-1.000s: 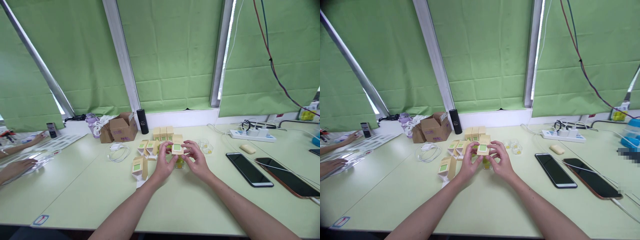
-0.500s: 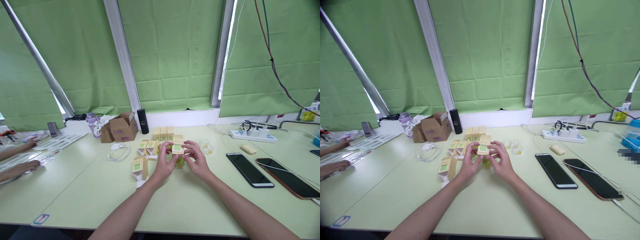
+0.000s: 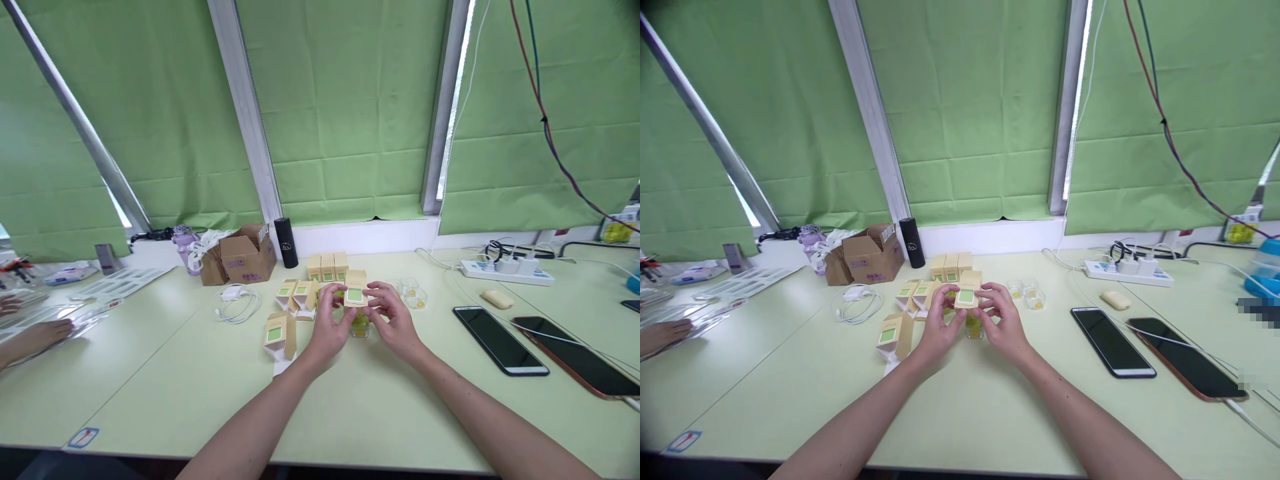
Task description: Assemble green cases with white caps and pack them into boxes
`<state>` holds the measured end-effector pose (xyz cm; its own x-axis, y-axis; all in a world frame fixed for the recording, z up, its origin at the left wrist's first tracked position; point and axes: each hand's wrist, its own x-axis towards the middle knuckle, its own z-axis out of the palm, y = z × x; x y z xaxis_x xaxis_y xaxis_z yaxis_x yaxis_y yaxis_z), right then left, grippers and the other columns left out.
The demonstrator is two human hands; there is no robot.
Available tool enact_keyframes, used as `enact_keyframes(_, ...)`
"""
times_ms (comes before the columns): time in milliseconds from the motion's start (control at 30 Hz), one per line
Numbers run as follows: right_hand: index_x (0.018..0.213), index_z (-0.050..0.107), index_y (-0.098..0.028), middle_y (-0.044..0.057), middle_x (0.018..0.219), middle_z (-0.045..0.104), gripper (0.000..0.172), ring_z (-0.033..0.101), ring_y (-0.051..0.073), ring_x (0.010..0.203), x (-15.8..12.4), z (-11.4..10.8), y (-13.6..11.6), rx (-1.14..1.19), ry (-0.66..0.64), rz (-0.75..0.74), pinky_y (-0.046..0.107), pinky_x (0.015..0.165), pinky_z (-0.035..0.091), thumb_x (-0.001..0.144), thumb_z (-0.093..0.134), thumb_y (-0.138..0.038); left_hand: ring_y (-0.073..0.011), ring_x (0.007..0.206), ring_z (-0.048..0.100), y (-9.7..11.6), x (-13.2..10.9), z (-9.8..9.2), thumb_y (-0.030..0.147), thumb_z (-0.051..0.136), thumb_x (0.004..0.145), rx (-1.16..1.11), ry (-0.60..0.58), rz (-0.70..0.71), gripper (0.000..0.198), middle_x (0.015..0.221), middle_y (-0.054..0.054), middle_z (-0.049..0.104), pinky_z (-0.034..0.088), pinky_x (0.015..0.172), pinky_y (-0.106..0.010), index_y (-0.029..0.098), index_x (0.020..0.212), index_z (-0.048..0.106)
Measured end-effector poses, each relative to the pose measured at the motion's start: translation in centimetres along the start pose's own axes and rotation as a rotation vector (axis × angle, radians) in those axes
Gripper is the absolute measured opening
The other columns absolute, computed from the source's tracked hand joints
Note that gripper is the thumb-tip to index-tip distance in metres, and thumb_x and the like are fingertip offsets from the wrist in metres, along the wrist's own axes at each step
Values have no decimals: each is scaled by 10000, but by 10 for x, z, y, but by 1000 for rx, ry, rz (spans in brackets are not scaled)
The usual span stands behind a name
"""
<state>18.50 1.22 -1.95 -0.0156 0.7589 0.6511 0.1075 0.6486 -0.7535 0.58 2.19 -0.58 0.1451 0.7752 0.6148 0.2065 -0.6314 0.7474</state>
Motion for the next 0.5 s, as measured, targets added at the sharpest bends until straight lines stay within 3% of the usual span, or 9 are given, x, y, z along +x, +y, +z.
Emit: enact_keyframes(500,1231,685,-311,98,1379,534,282,725,173,872,0,0,0,11,0,-1,393,792,658,968,694,-413,-238,1087,623,2,-1,0,448,661,973,4,15,12,380,1353,-106,548,500,949,-413,286,1298,551)
